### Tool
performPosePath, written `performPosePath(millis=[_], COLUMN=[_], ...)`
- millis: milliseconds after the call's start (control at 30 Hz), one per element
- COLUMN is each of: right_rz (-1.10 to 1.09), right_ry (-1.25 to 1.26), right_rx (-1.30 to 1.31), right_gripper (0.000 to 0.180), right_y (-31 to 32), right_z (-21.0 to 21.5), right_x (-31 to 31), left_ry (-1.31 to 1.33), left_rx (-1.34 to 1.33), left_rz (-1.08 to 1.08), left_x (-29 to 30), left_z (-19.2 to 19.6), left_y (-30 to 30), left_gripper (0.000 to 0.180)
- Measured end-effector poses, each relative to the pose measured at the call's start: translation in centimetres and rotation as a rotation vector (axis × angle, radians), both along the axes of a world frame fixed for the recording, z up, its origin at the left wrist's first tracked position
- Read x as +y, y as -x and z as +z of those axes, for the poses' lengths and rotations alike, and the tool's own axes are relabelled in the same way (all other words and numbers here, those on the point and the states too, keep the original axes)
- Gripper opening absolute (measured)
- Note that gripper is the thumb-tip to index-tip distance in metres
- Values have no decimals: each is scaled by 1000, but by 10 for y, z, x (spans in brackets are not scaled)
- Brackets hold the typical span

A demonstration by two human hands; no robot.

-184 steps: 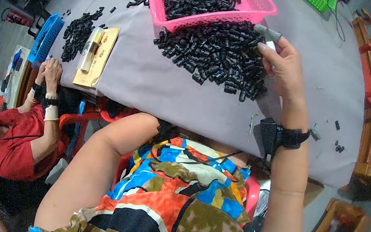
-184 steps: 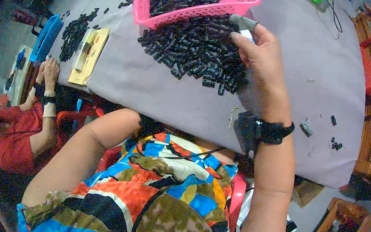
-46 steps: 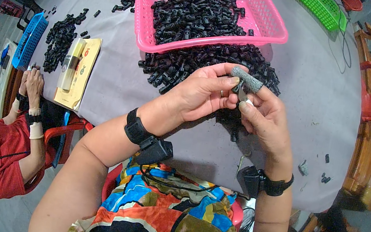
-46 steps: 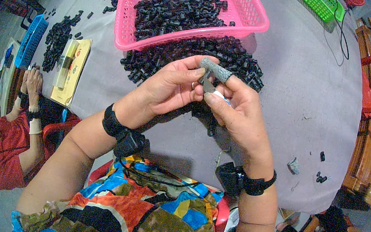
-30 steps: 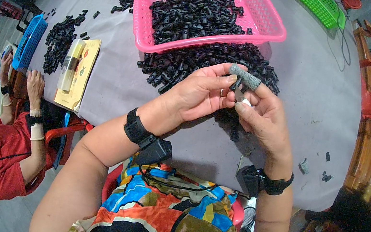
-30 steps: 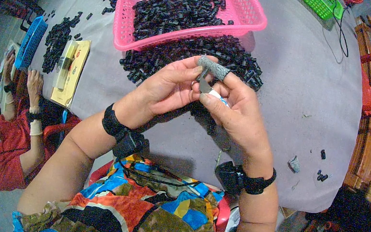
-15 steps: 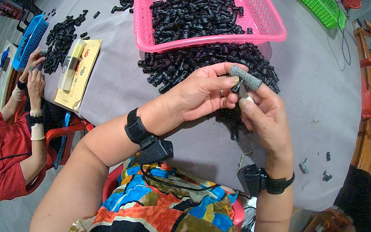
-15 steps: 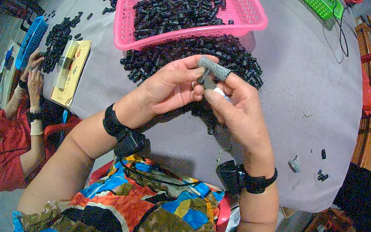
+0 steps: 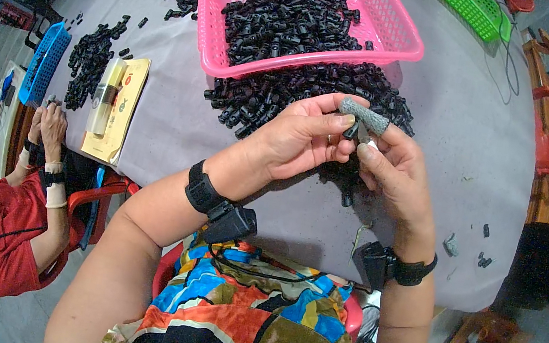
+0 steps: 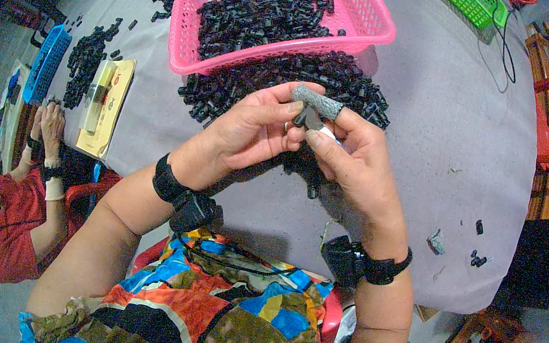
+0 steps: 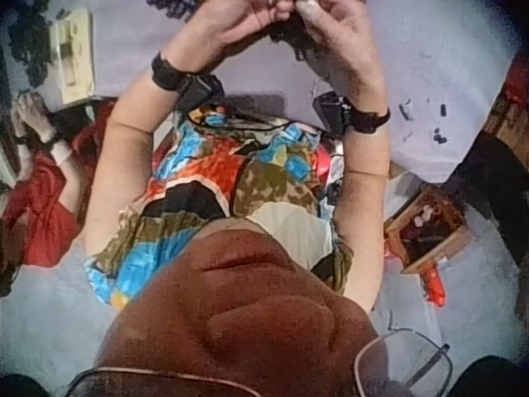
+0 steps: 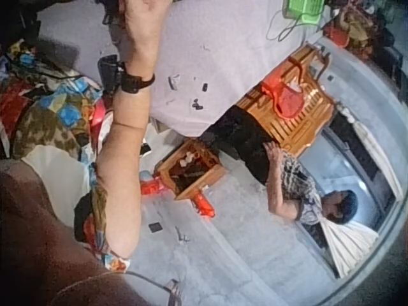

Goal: Manually sorting and processing small black shoe components at a workshop table.

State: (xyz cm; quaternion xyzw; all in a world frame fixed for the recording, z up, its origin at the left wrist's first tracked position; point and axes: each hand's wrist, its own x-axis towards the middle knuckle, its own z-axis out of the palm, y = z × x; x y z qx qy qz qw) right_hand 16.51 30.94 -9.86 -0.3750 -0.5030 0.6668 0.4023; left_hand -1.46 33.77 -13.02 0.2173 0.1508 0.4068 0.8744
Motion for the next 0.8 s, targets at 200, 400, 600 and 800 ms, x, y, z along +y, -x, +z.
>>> performPosePath(millis=[200, 400, 600, 800], right_rz=[-55, -243, -294, -286], right_ry=[-36, -122, -124, -116], right_rx=[23, 99, 82, 71], right_gripper=[40, 35, 31, 30], right_y=[2, -2, -1, -4], right_z=[0, -5, -6, -6], right_x=[-1, 3, 6, 6], left_ry=[-67, -21, -88, -434], left_rx=[-1, 82, 95, 367], left_rz=[35, 112, 143, 544], left_x=[2, 5, 4, 12], left_z=[-1, 13, 15, 35], left_y=[3, 7, 11, 21], left_gripper=[38, 34, 27, 23])
